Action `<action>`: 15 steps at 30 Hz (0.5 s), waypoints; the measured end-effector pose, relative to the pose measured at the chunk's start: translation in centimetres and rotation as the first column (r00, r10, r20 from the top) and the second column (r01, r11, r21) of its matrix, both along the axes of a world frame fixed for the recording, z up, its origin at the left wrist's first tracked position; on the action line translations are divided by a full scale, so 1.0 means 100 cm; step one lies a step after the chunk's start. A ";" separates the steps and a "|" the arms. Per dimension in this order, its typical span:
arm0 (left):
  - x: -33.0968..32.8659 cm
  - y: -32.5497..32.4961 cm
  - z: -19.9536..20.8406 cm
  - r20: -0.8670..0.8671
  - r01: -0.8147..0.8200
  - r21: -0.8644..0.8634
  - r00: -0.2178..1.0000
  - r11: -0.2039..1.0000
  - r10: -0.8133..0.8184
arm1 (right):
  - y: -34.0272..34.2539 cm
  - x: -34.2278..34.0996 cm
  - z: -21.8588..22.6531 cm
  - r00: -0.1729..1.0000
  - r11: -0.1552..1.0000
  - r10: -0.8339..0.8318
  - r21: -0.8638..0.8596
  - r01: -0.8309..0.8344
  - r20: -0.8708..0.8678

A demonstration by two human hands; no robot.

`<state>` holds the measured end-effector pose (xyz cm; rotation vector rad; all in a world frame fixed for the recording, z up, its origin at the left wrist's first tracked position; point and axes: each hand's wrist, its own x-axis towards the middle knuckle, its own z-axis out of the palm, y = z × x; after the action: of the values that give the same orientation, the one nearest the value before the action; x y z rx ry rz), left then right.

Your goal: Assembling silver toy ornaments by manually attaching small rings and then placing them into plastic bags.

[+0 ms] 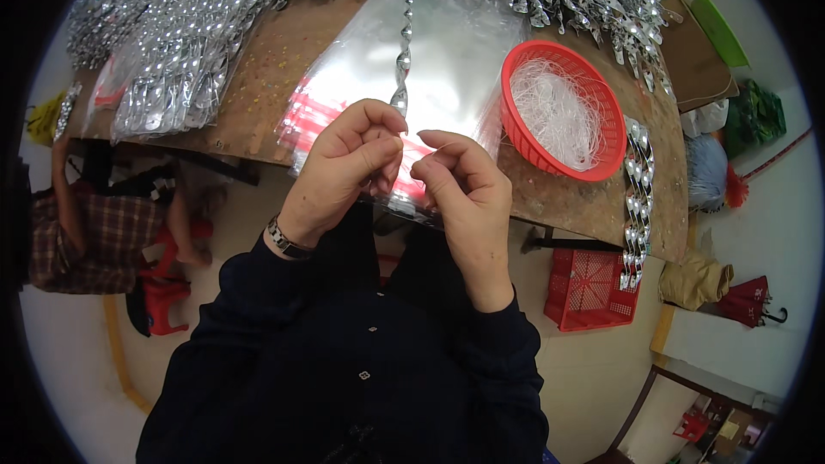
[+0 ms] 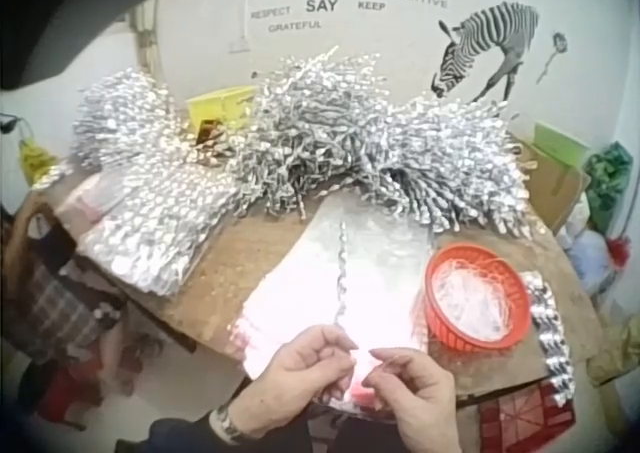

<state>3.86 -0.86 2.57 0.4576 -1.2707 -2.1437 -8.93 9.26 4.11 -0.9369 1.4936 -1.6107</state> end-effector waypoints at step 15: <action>0.003 0.005 -0.002 0.171 0.065 -0.283 0.985 0.957 -0.016 | 0.001 -0.004 0.000 0.996 0.999 0.023 -0.039 -0.026 -0.089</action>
<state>4.14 -0.38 2.34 0.4977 -1.6695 -1.9415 -9.38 9.36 4.07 -1.0573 1.5077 -1.6055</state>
